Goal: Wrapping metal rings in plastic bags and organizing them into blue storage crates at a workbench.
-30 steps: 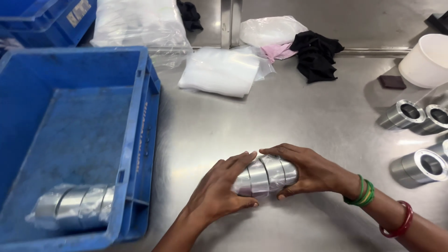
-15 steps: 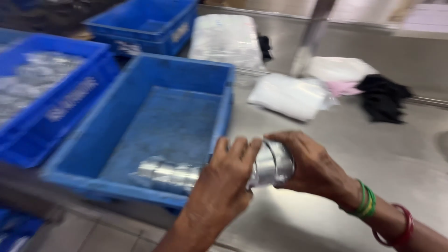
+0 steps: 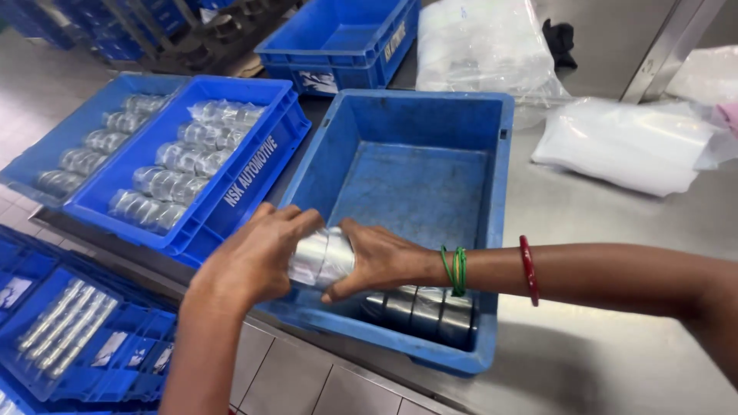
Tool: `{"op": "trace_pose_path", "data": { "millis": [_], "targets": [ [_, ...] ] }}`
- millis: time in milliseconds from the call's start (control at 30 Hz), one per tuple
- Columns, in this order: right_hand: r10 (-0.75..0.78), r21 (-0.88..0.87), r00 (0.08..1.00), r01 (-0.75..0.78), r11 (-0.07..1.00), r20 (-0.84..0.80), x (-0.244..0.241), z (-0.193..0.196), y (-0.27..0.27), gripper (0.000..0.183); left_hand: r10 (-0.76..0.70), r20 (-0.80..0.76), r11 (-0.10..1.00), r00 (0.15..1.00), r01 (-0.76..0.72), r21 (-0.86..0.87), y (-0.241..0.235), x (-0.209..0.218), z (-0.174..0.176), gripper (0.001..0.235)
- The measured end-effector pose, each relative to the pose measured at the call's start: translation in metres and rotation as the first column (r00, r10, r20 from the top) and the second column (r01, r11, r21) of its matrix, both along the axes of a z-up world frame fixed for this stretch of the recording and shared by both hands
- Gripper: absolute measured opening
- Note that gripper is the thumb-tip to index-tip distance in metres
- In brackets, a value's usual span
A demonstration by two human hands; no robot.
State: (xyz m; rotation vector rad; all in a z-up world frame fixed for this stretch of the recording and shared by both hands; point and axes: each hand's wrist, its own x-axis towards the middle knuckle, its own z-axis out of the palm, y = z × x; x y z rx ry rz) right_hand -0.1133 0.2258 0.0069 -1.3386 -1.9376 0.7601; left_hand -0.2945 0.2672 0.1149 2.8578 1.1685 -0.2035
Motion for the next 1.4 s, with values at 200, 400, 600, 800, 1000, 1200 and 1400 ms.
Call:
{"op": "trace_pose_path", "data": {
  "millis": [200,400,600,800,1000,1200,1400],
  "targets": [
    [0.088,-0.391,0.975,-0.002,0.921,0.203,-0.006,-0.011,0.006,0.1,-0.032,0.037,0.99,0.999,0.037,-0.139,0.03,-0.001,-0.054,0.067],
    [0.328,-0.465,0.881,-0.145,0.873,0.34,0.0,-0.027,-0.004,0.102,0.175,-0.08,0.918,0.981,-0.192,-0.346,0.015,-0.002,-0.053,0.046],
    [0.429,-0.558,0.791,-0.135,0.819,0.437,0.016,0.006,-0.033,0.102,0.227,0.234,0.944,0.945,-0.155,-0.291,0.008,-0.019,-0.084,0.03],
    [0.468,-0.501,0.709,-0.185,0.845,0.528,0.056,0.033,-0.081,0.084,0.247,0.37,0.968,0.896,-0.215,-0.127,0.009,-0.015,-0.115,0.043],
    [0.246,-0.022,0.954,-0.246,0.969,0.171,0.153,0.035,-0.123,0.038,-0.175,0.071,0.971,0.982,0.16,0.177,0.144,-0.079,-0.233,0.046],
    [-0.598,0.337,0.692,0.495,0.801,0.405,0.362,-0.02,-0.136,0.023,-0.276,0.165,0.959,0.947,0.258,0.12,0.305,-0.122,-0.399,0.047],
    [-0.561,0.209,0.575,0.563,0.799,0.595,0.408,-0.024,-0.127,0.063,-0.216,0.255,0.975,0.942,0.222,0.008,0.259,-0.105,-0.403,0.049]
  ]
}}
